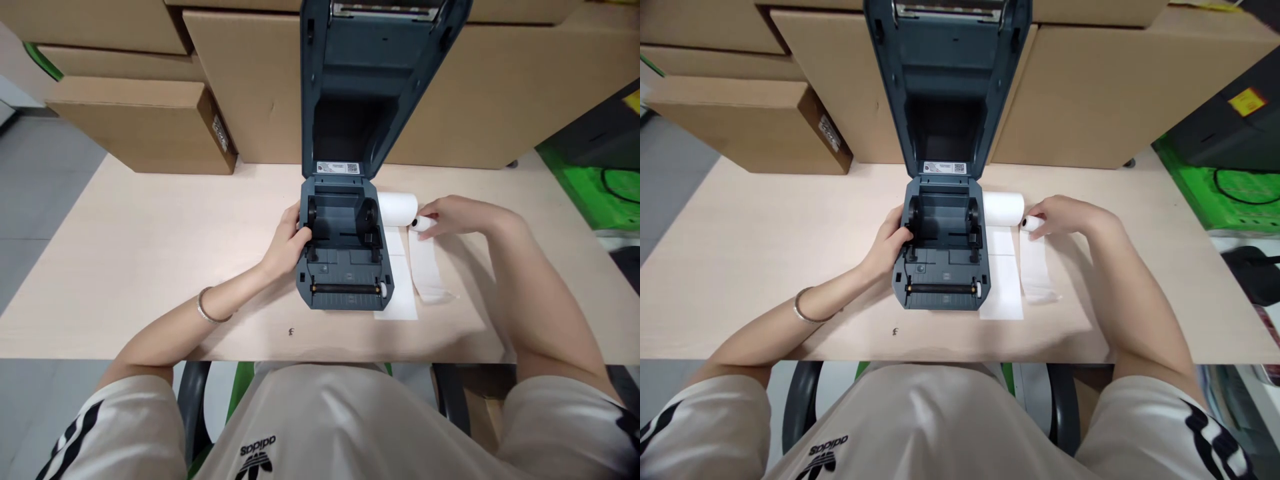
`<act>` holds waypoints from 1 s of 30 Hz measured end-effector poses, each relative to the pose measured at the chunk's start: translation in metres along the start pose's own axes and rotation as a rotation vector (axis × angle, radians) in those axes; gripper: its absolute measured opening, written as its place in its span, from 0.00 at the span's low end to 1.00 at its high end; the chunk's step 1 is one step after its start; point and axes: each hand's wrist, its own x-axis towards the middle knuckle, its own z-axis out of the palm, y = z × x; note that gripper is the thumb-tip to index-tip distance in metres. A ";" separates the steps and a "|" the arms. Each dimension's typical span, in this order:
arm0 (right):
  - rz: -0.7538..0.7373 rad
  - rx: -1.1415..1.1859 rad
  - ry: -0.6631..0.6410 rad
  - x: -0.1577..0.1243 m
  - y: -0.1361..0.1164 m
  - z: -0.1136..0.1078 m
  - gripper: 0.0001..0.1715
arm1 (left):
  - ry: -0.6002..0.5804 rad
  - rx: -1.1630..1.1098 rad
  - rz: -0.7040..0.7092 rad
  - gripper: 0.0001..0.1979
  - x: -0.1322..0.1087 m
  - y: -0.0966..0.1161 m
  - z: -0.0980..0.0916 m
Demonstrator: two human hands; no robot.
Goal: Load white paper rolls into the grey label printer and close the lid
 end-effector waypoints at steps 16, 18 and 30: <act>-0.060 0.107 0.049 0.020 -0.023 -0.004 0.62 | 0.014 -0.012 -0.001 0.27 0.000 -0.003 0.000; -0.108 0.096 0.044 0.031 -0.039 0.002 0.54 | 0.017 -0.013 0.003 0.27 0.001 -0.003 0.000; -0.182 0.087 0.209 -0.033 -0.041 -0.066 0.39 | -0.002 0.019 -0.016 0.29 -0.002 -0.001 -0.001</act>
